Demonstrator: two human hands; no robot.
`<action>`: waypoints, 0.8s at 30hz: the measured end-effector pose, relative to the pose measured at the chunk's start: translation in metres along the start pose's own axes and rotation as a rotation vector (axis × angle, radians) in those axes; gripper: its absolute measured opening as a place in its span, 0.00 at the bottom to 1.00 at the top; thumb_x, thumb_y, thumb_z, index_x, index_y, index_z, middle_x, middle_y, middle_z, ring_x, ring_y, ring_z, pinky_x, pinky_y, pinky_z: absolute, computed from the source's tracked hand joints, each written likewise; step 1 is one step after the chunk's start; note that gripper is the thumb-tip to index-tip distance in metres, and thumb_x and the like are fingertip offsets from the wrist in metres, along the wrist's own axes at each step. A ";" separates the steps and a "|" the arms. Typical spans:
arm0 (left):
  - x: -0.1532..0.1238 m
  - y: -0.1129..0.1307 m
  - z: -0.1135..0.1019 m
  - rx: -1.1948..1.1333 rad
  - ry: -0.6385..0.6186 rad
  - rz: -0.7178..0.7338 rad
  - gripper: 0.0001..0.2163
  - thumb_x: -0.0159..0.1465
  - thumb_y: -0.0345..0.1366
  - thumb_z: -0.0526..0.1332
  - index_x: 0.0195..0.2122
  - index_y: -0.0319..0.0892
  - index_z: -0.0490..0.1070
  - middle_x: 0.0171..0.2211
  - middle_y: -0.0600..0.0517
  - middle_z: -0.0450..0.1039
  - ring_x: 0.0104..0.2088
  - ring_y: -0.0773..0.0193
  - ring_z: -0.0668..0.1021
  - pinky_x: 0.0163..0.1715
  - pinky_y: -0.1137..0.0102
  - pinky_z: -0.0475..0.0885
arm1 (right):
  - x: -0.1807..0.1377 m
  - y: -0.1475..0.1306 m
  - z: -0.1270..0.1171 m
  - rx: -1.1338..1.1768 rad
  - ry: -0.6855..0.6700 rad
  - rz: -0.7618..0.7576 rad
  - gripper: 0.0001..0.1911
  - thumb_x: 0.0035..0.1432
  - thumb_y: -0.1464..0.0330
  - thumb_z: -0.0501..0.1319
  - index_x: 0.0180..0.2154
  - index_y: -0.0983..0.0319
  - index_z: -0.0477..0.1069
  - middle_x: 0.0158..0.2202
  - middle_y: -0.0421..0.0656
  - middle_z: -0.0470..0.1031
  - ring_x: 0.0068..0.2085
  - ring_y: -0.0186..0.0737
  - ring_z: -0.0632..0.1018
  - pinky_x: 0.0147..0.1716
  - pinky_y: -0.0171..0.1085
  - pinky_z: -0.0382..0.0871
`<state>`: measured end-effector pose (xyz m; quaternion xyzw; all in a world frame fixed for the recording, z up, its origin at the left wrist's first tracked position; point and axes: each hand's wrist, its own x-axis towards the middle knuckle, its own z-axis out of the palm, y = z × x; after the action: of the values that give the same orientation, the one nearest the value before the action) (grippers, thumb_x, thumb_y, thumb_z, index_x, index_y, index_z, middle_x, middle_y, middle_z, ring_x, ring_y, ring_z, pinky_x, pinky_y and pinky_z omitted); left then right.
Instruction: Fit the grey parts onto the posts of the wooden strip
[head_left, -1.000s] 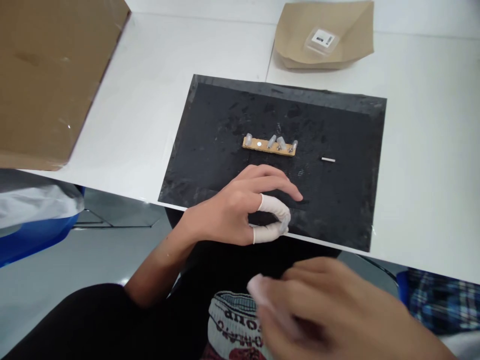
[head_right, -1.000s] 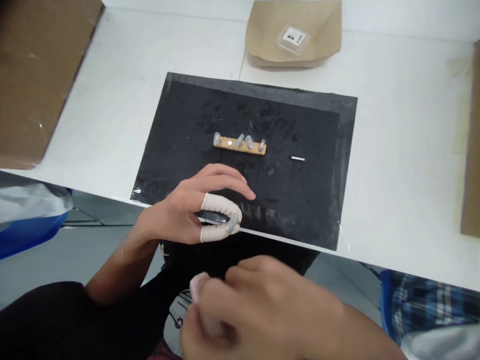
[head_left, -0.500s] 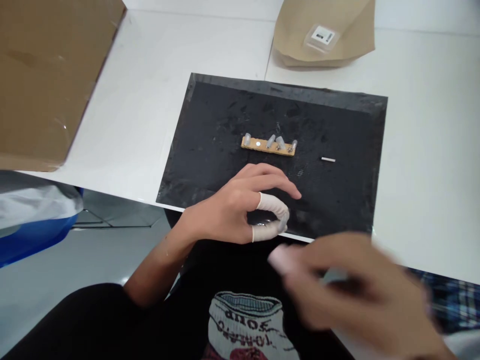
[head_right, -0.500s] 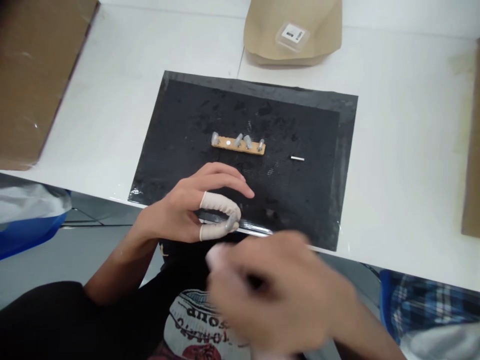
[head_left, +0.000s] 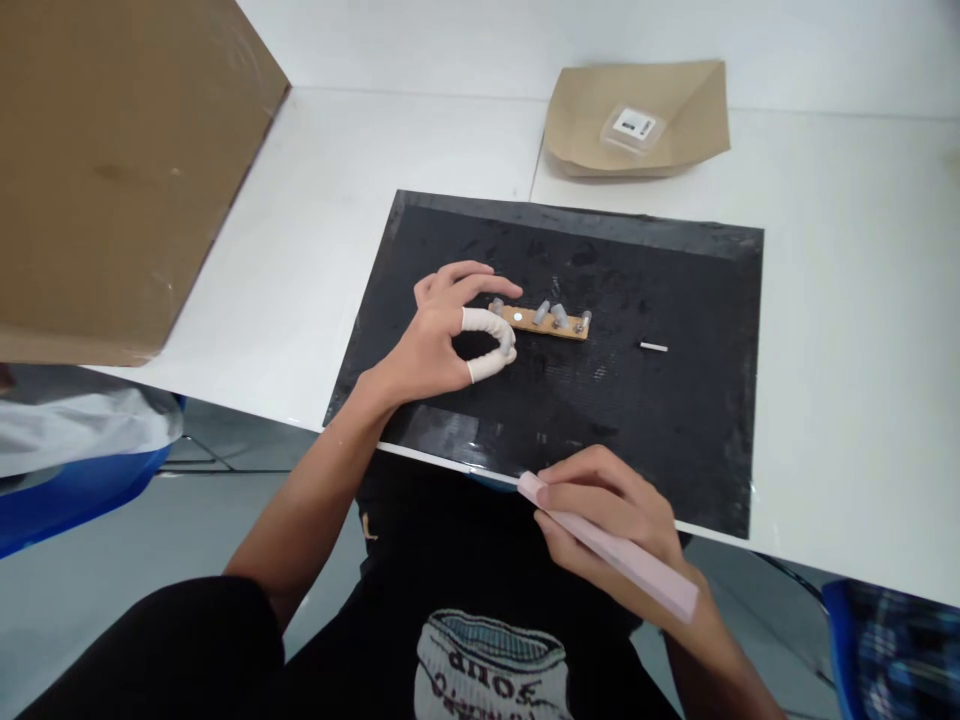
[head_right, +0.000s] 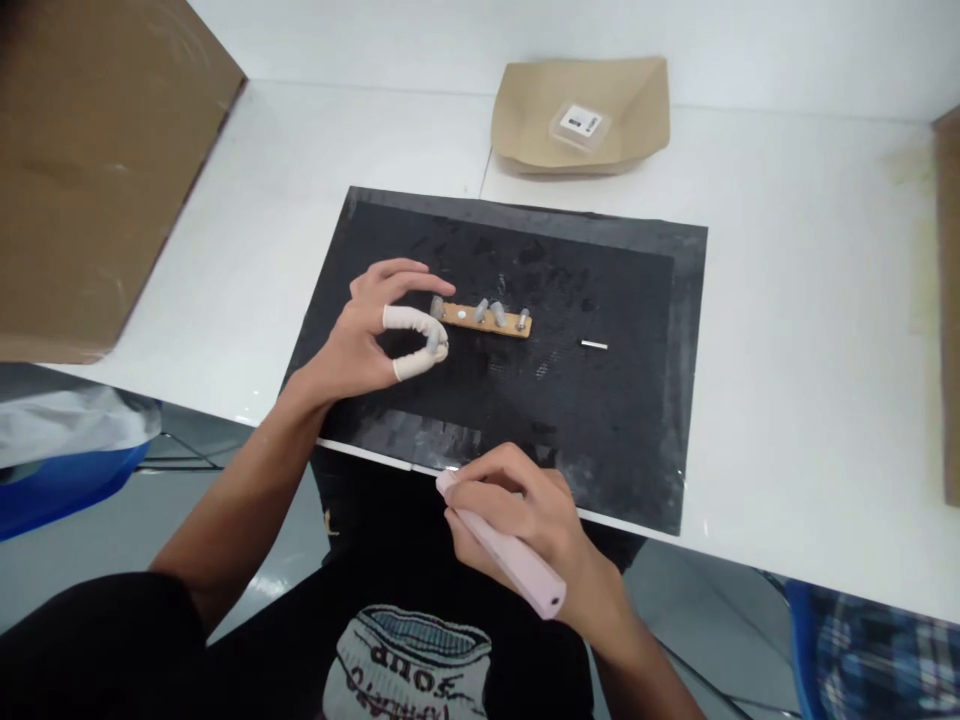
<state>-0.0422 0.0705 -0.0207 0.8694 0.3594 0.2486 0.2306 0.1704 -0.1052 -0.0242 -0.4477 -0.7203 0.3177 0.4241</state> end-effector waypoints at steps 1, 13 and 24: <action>0.004 -0.004 0.000 0.015 -0.005 -0.019 0.02 0.63 0.34 0.68 0.32 0.45 0.79 0.58 0.50 0.78 0.65 0.48 0.69 0.66 0.48 0.56 | -0.001 0.000 0.003 0.021 -0.008 0.001 0.12 0.63 0.77 0.65 0.47 0.58 0.74 0.44 0.42 0.75 0.37 0.32 0.80 0.34 0.32 0.75; 0.032 -0.022 0.009 0.086 -0.055 -0.030 0.03 0.62 0.32 0.66 0.33 0.44 0.79 0.59 0.49 0.77 0.66 0.46 0.69 0.63 0.46 0.53 | -0.012 0.011 0.014 0.126 -0.018 0.064 0.11 0.66 0.76 0.64 0.48 0.59 0.74 0.45 0.41 0.73 0.37 0.30 0.79 0.35 0.31 0.74; 0.035 -0.023 0.013 0.095 -0.095 -0.037 0.03 0.62 0.32 0.65 0.33 0.44 0.79 0.59 0.49 0.77 0.67 0.46 0.68 0.63 0.45 0.51 | -0.015 0.016 0.015 0.157 -0.015 0.111 0.12 0.66 0.76 0.64 0.49 0.58 0.74 0.44 0.41 0.73 0.41 0.31 0.79 0.39 0.32 0.75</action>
<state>-0.0240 0.1082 -0.0344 0.8833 0.3755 0.1856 0.2104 0.1665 -0.1137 -0.0486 -0.4498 -0.6705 0.3995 0.4342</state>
